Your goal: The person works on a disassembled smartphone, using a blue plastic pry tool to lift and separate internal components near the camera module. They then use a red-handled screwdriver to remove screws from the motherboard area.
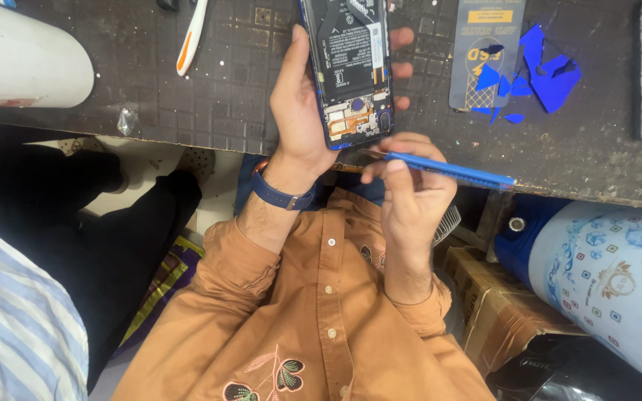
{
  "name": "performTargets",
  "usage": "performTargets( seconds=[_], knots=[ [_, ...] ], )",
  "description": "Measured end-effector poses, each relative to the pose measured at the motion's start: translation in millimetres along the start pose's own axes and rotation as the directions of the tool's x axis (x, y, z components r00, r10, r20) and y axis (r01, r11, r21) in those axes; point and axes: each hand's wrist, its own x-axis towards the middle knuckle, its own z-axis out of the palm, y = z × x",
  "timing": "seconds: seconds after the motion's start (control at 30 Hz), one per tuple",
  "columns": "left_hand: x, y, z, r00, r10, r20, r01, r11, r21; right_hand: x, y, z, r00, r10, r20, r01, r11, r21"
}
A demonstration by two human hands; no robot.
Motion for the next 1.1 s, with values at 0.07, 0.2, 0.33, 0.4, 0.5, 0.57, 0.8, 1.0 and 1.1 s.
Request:
performTargets(
  seconds=[0.07, 0.2, 0.33, 0.4, 0.5, 0.57, 0.8, 1.0, 1.1],
  knots=[
    [-1.3, -0.8, -1.6, 1.0, 0.028, -0.003, -0.028, 1.0, 0.009, -1.7, 2.4, 4.3, 0.999, 0.008, -0.046, -0.01, 0.999, -0.048],
    [-2.3, -5.3, -3.1, 0.993, 0.113, -0.011, -0.113, 0.992, 0.05, -4.0, 8.0, 10.6, 0.998, -0.061, -0.027, 0.056, 0.984, -0.17],
    [-1.2, -6.7, -3.6, 0.992, 0.127, -0.012, -0.125, 0.99, 0.069, -1.9, 9.8, 11.9, 0.994, -0.037, -0.098, 0.015, 0.978, -0.208],
    [-0.9, -7.1, -3.2, 0.993, 0.117, -0.028, -0.115, 0.99, 0.08, 1.7, 10.2, 12.5, 0.993, -0.026, -0.115, 0.01, 0.99, -0.139],
    [-0.6, -6.9, -2.7, 0.993, 0.115, -0.038, -0.112, 0.99, 0.086, 3.2, 7.9, 14.1, 0.991, -0.002, -0.135, -0.02, 0.986, -0.164],
    [-1.9, -7.9, -2.2, 0.992, 0.122, -0.037, -0.118, 0.989, 0.094, 2.6, 8.0, 16.8, 0.988, -0.009, -0.152, -0.016, 0.986, -0.166],
    [-3.7, -7.0, 1.6, 0.991, 0.123, -0.044, -0.118, 0.987, 0.106, 5.8, 2.1, 24.4, 0.99, 0.009, -0.139, -0.031, 0.986, -0.162],
    [-2.0, -6.9, 1.5, 0.99, 0.14, -0.037, -0.133, 0.981, 0.141, 8.6, -1.5, 26.3, 0.987, 0.058, -0.152, -0.087, 0.978, -0.188],
    [-1.1, -6.6, 0.9, 0.988, 0.146, -0.041, -0.138, 0.978, 0.159, 8.2, 0.9, 27.5, 0.989, 0.046, -0.143, -0.075, 0.976, -0.204]
  ],
)
